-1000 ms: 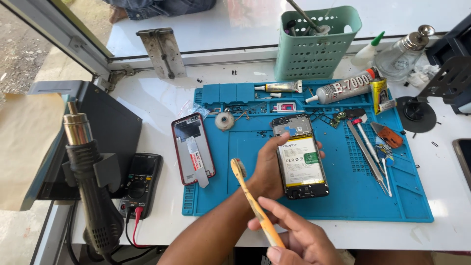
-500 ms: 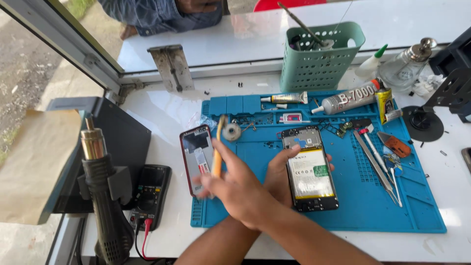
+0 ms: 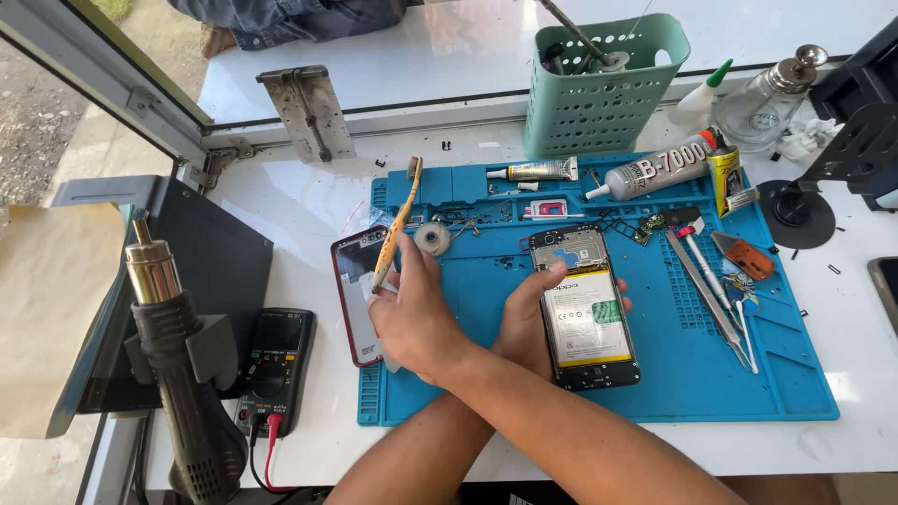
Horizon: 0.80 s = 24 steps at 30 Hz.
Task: Cleaning the internal components of a disassembled smartphone using a toothbrush
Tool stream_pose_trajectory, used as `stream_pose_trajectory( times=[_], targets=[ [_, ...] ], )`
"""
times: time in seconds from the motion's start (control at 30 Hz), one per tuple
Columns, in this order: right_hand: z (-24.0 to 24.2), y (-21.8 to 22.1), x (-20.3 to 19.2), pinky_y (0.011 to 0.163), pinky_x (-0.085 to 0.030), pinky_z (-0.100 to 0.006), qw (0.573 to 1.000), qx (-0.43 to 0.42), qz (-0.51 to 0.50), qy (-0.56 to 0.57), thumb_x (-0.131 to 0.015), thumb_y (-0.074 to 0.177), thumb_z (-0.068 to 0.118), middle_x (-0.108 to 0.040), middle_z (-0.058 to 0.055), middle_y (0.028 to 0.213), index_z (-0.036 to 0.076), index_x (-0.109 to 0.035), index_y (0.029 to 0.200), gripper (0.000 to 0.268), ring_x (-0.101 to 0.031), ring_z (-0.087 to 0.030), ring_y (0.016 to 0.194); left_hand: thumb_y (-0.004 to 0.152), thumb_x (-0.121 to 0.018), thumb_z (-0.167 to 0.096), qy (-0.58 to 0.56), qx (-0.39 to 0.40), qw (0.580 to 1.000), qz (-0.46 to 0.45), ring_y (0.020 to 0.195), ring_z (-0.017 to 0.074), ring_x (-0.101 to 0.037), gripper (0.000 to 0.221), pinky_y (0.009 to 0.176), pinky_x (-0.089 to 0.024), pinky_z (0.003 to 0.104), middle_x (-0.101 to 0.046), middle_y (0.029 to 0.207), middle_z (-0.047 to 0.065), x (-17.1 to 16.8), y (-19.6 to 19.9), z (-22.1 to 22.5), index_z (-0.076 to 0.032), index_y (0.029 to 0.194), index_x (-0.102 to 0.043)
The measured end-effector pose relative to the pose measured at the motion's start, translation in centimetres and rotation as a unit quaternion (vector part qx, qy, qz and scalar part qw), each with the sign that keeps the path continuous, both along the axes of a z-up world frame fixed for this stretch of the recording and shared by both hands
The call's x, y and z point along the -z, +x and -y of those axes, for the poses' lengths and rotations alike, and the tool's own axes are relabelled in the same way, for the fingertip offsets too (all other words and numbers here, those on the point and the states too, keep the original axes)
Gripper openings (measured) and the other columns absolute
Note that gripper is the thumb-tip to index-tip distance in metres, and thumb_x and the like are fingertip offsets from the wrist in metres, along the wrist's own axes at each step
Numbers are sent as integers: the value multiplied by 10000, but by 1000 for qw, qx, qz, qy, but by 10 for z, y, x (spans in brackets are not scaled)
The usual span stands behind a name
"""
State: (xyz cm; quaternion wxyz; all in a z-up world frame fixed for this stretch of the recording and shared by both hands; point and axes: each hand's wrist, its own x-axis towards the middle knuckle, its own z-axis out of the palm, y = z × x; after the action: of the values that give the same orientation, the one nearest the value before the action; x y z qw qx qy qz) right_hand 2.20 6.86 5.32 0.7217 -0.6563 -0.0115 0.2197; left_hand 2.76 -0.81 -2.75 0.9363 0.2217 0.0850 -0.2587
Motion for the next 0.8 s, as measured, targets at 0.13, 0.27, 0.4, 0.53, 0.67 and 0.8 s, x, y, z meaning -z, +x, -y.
stream_pose_trajectory(
  times=[0.13,0.27,0.4,0.53,0.67,0.8],
  targets=[
    [4,3,-9,1088,-513,-544,999,25,-25,19,-611,866,-12,-162,-333,1560,65,-191,1603,852,-438,-506,1390,926,-633,-489,-10,23,1000,10,1114,388,-687,673,1012,-483,605,-671,1273,265,11,4,0,49,1329,-647],
    [7,3,-28,1045,-515,-565,995,53,-47,69,-635,906,89,-228,-358,1516,47,-278,1552,739,-480,-525,1343,935,-649,-479,-28,23,999,11,1094,382,-694,656,1010,-483,598,-673,1270,260,23,9,2,51,1321,-642],
    [7,15,5,952,-561,-461,987,57,-41,142,-547,970,42,-320,-341,1461,48,-299,1547,628,-609,-404,1225,944,-645,-477,-43,35,998,16,1091,385,-697,650,998,-489,605,-673,1265,264,30,11,3,62,1307,-644],
    [30,1,-6,775,-586,-303,968,73,48,236,-533,885,-80,-505,-253,1272,-31,-445,1433,557,-694,-302,1053,904,-635,-441,-76,31,997,16,1003,383,-727,651,935,-549,532,-705,1172,283,19,7,0,97,1269,-657],
    [100,-33,-45,809,-604,-323,961,93,145,214,-605,878,30,-653,-174,1191,47,-588,1208,331,-701,-238,1013,889,-601,-491,-15,30,999,-32,794,295,-683,576,718,-534,434,-696,961,181,-2,-2,-7,30,1125,-671],
    [214,-62,-18,744,-619,-334,956,185,131,186,-689,882,49,-739,-312,1120,22,-604,1174,305,-728,-257,819,921,-529,-585,81,34,995,-57,552,167,-599,521,472,-473,308,-656,725,33,-31,-5,-10,-86,959,-675]
  ],
)
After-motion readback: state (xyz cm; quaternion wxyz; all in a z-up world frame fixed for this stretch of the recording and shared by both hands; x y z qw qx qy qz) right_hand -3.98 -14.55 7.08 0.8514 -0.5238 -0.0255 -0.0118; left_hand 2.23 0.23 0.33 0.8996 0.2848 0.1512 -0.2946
